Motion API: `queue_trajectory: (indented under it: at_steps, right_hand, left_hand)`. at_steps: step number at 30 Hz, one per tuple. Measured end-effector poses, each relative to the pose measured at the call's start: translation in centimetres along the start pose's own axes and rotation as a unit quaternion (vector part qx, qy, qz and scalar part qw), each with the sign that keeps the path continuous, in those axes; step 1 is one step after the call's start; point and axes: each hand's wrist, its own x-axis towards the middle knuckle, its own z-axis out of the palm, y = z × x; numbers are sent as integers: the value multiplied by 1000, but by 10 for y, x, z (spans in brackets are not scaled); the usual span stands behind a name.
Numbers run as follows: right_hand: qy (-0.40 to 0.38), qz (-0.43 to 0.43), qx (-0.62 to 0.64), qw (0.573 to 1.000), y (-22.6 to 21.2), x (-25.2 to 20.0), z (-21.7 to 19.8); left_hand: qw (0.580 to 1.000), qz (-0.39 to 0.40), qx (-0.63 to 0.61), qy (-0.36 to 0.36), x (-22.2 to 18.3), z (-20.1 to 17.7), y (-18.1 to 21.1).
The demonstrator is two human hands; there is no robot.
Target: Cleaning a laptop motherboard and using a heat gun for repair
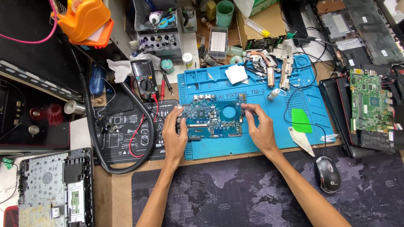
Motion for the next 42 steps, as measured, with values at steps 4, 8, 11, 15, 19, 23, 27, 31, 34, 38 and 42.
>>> queue_trajectory:
  at_steps: [4, 8, 11, 15, 19, 23, 27, 31, 34, 38, 42]
  right_hand:
    - [4, 23, 67, 997, -1, -2, -5]
    - [29, 49, 157, 986, 10, -11, -4]
    - [37, 70, 190, 978, 22, -13, -1]
    - [54, 144, 238, 959, 20, -8, -3]
    - [57, 175, 305, 934, 24, -11, -1]
    - [32, 223, 419, 880, 9, -10, 6]
    - [-50, 288, 496, 818, 87, -22, 12]
    - [-67, 342, 555, 755, -30, -12, 1]
    - [-135, 346, 574, 730, 62, -19, 12]
    - [-163, 354, 571, 722, 88, -17, 17]
    - [-122, 379, 566, 722, 68, -11, 23]
  left_hand:
    - [998, -28, -54, 6, 1, -8, 14]
    - [975, -102, -195, 15, -2, -7, 6]
    - [938, -160, -308, 16, -7, 4, -25]
    - [864, -218, -454, 28, -11, 13, -45]
    - [850, -251, -462, 24, -15, 16, -57]
    - [828, -275, -488, 2, -20, 16, -89]
    - [803, -299, -515, -9, -24, 19, -117]
    - [797, -300, -523, -19, -18, 15, -98]
    - [798, -302, -521, -32, -22, 22, -117]
    - [800, -308, -515, -19, -23, 16, -109]
    - [808, -302, -506, -8, -21, 9, -104]
